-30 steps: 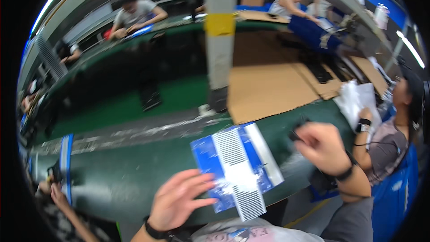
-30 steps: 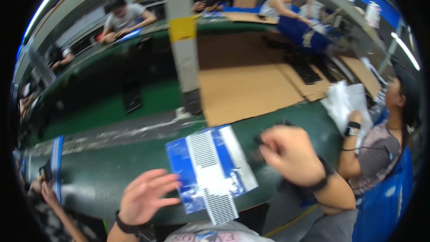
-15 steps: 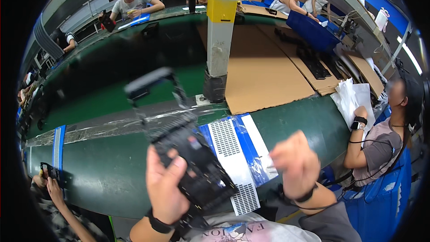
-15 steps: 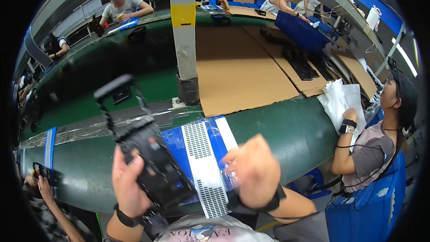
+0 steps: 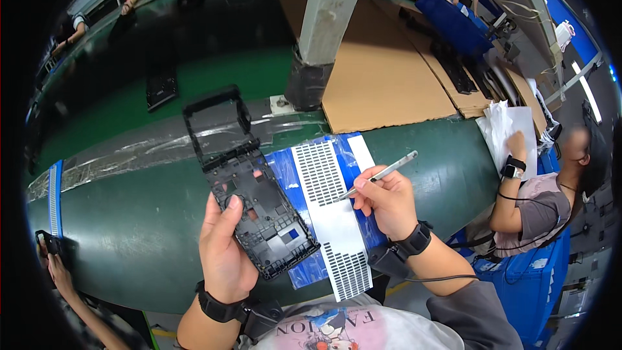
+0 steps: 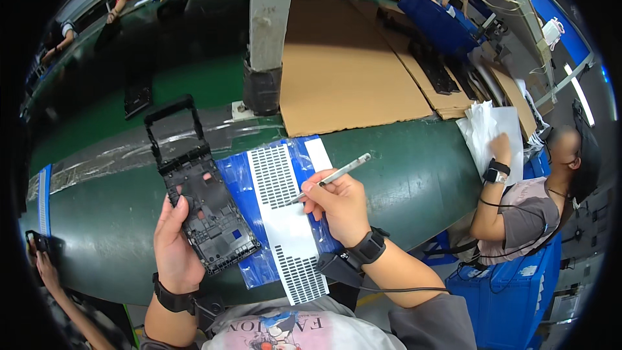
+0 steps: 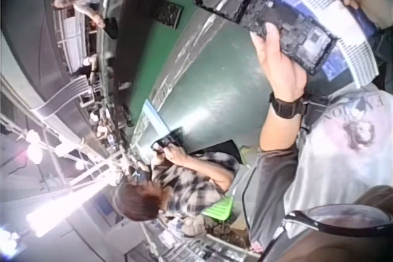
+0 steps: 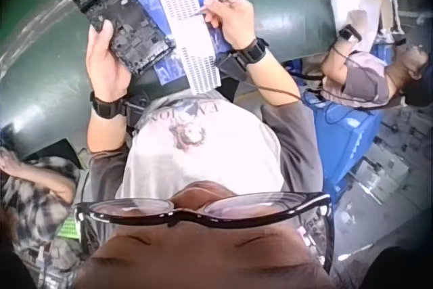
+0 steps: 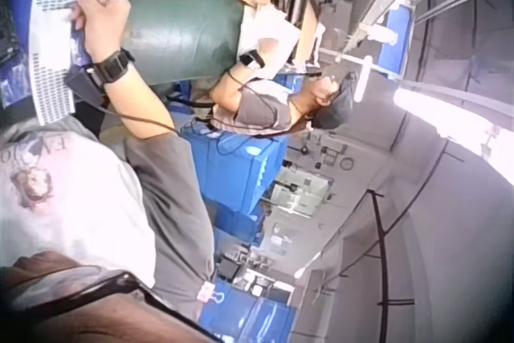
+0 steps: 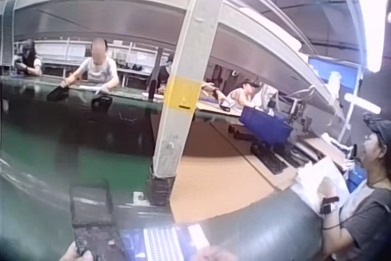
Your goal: The person uses tweezers to peel small stickers from a sheet and apply them to a black plastic housing. After setting the housing down and picking up a white cloth, they place yellow finger cots onto their fingers.
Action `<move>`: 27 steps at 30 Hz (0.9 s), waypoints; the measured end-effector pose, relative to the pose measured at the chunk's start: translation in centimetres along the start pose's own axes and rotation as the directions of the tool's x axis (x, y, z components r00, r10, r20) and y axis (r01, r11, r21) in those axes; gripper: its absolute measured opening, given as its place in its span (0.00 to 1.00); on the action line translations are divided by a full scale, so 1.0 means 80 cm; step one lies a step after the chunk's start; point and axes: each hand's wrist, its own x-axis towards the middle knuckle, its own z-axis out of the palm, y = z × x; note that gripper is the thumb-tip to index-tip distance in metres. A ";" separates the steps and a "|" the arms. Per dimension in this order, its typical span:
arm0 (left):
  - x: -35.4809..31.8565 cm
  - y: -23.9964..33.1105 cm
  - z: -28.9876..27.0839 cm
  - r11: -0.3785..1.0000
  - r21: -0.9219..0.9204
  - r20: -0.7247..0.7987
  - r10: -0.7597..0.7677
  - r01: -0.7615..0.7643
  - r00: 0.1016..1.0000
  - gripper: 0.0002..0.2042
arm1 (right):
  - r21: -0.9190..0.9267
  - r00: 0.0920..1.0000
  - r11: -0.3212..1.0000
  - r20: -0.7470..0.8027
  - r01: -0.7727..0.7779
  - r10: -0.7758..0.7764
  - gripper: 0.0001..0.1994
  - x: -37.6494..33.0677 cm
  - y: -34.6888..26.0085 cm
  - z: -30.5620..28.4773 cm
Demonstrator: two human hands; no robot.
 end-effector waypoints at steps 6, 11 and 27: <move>-0.004 -0.002 0.005 0.997 0.065 -0.039 0.055 -0.053 0.998 0.15 | -0.120 0.998 0.993 -0.055 0.020 -0.027 0.05 0.002 0.006 0.007; -0.006 -0.004 0.011 0.994 0.072 -0.045 0.083 -0.079 0.996 0.16 | -0.142 0.998 0.990 -0.065 0.013 -0.022 0.05 0.000 0.007 0.005; -0.014 -0.009 0.014 0.993 -0.095 0.065 -0.065 0.071 0.996 0.17 | 0.157 0.973 0.984 0.202 0.081 -0.113 0.09 -0.068 -0.037 0.070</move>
